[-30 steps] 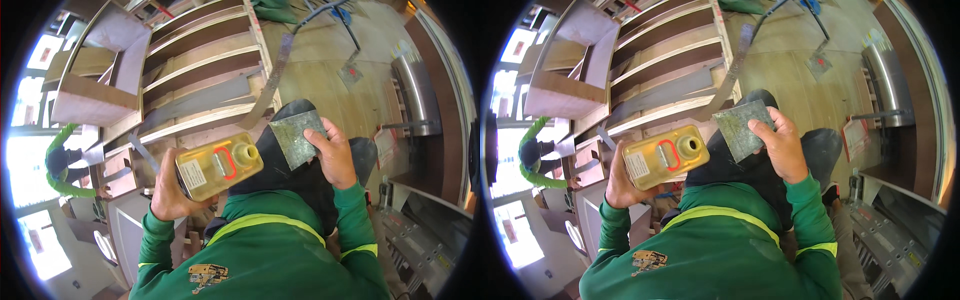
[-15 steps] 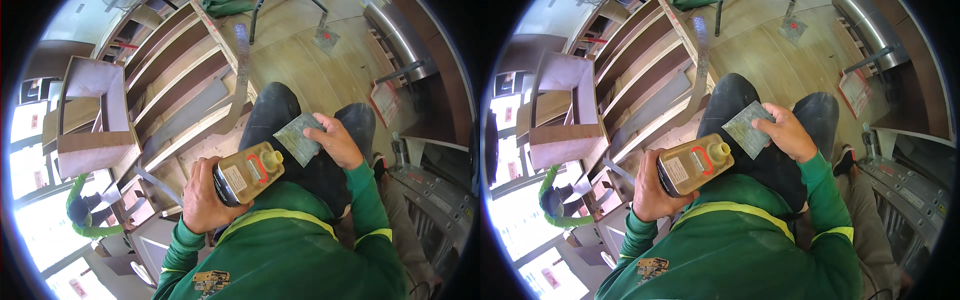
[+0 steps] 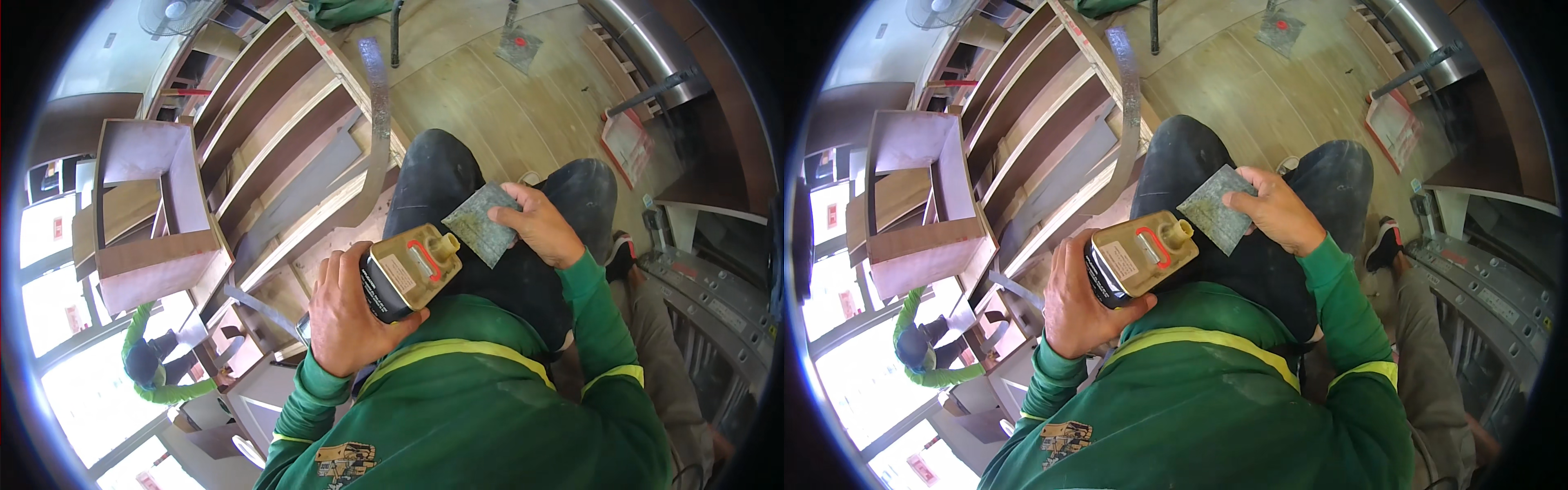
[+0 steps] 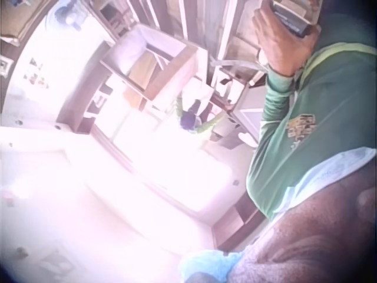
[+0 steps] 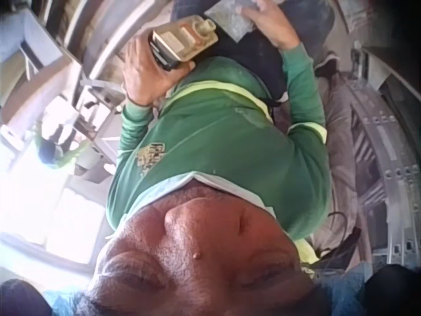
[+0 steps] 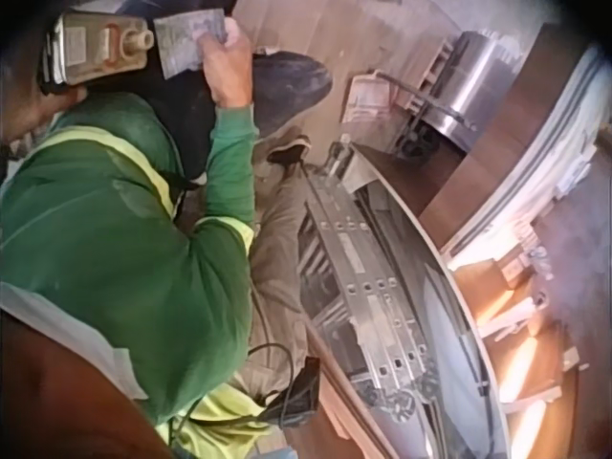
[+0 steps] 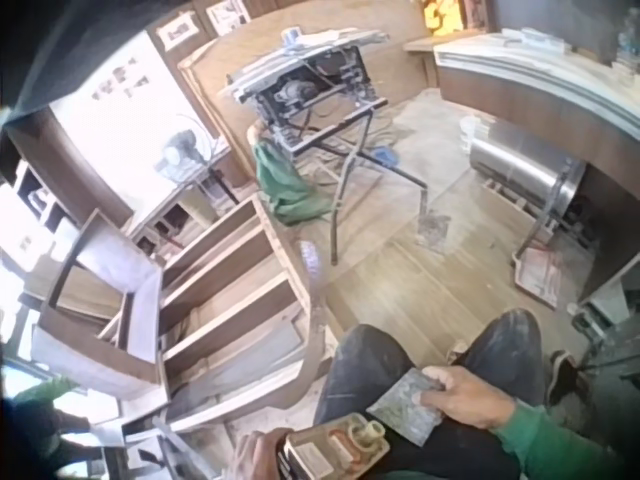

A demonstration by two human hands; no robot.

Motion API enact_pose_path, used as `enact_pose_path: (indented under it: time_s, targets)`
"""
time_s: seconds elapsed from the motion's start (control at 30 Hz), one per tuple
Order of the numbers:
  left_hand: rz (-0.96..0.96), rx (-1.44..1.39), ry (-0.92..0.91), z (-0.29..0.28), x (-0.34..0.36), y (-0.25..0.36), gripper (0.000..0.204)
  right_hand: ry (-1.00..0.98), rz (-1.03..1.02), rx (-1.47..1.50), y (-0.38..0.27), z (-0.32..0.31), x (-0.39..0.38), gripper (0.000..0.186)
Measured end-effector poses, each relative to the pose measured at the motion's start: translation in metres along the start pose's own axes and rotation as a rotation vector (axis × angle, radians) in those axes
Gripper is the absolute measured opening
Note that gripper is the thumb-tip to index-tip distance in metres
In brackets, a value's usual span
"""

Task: The person sands a curved wooden component and a straight wooden strip using a sanding block, frequently applying a liquid from a yellow container to the sanding surface.

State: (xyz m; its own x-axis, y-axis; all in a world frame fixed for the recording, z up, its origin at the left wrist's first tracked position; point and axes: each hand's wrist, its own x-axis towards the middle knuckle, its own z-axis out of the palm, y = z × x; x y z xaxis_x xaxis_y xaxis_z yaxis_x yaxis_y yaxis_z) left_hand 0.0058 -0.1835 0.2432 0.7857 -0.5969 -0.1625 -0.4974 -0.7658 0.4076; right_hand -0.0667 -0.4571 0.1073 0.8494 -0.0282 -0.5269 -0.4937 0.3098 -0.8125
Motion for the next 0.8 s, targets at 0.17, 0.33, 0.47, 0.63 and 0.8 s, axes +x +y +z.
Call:
enact_pose_path:
  time_s: [0.17, 0.33, 0.47, 0.63, 0.8]
  targets:
    - [0.008, 0.002, -0.004, 0.002, 0.003, -0.001, 0.09, 0.008, 0.032, 0.013, -0.003, 0.003, -0.001, 0.037]
    - [0.004, -0.006, 0.003, 0.001, 0.002, 0.0, 0.089, -0.054, 0.05, 0.075, 0.004, 0.004, 0.0, 0.035]
    - [-0.005, 0.002, -0.003, -0.001, -0.001, 0.0, 0.089, -0.065, 0.056, 0.115, 0.007, 0.007, -0.001, 0.029]
    - [0.004, -0.043, 0.028, -0.002, -0.012, -0.006, 0.091, -0.073, 0.052, 0.204, 0.012, 0.012, 0.001, 0.032]
    - [-0.021, -0.12, 0.102, -0.011, -0.033, -0.017, 0.093, -0.133, 0.063, 0.28, 0.0, 0.028, -0.002, 0.03]
